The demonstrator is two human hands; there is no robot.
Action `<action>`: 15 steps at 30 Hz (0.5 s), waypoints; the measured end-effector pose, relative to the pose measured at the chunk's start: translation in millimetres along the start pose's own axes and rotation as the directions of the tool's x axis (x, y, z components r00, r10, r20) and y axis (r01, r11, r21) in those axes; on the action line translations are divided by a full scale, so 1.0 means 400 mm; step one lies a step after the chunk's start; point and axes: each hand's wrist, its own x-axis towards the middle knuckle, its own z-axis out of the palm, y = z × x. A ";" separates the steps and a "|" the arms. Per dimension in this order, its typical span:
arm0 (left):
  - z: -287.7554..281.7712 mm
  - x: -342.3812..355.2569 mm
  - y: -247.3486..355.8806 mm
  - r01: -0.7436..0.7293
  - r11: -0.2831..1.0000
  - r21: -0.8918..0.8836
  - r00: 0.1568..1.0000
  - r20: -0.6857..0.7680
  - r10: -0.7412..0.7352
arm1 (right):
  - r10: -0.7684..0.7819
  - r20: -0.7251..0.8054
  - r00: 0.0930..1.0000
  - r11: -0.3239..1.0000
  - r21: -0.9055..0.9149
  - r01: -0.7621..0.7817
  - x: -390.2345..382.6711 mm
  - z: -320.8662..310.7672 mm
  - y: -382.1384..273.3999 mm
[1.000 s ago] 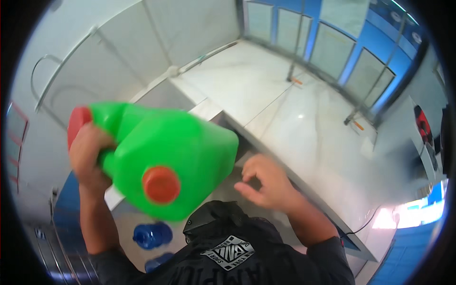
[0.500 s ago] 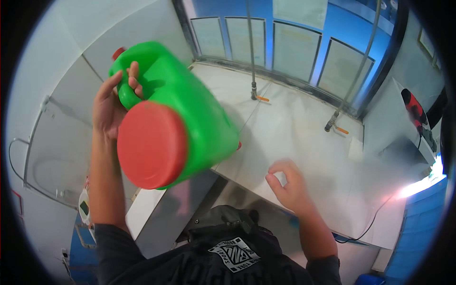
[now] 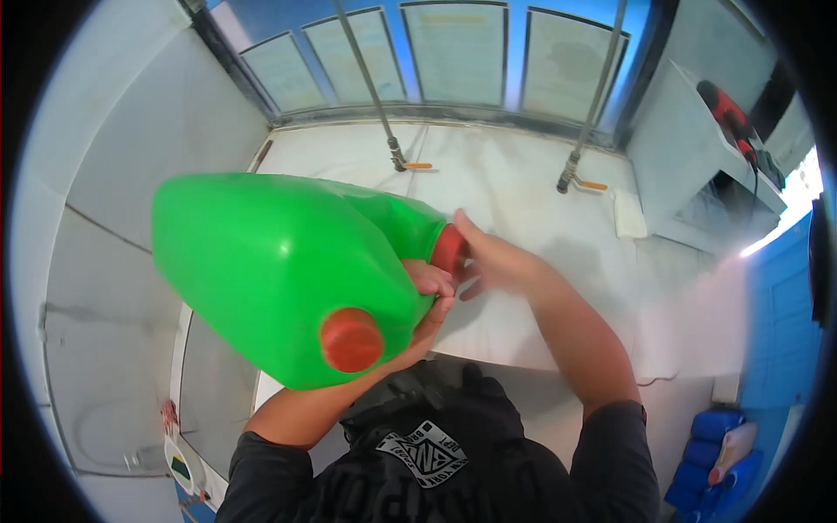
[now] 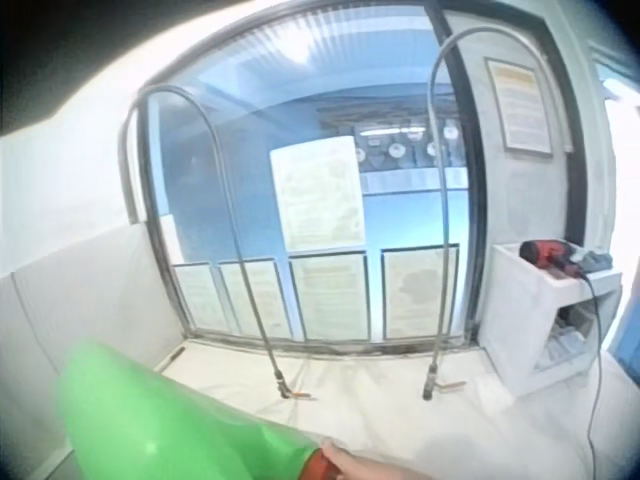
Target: The person labels several large plastic jerrycans by applying adhesive labels to their caps and bodies. They use a red heat gun to warm the labels for adhesion, then place the containers on a counter.
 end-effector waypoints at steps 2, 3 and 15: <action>-0.019 -0.011 -0.019 0.020 0.970 0.243 0.994 0.100 -0.046 | -0.216 -0.125 0.968 0.956 -0.231 0.184 0.031 0.030 0.012; -0.028 -0.013 -0.029 0.034 0.950 0.309 0.990 0.118 -0.074 | -0.448 -0.160 0.880 0.833 -0.431 0.346 0.049 0.048 0.017; -0.109 -0.004 -0.080 0.242 0.949 0.203 0.970 -0.022 -0.243 | -0.681 -0.167 0.713 0.730 -0.228 0.644 0.123 0.064 0.048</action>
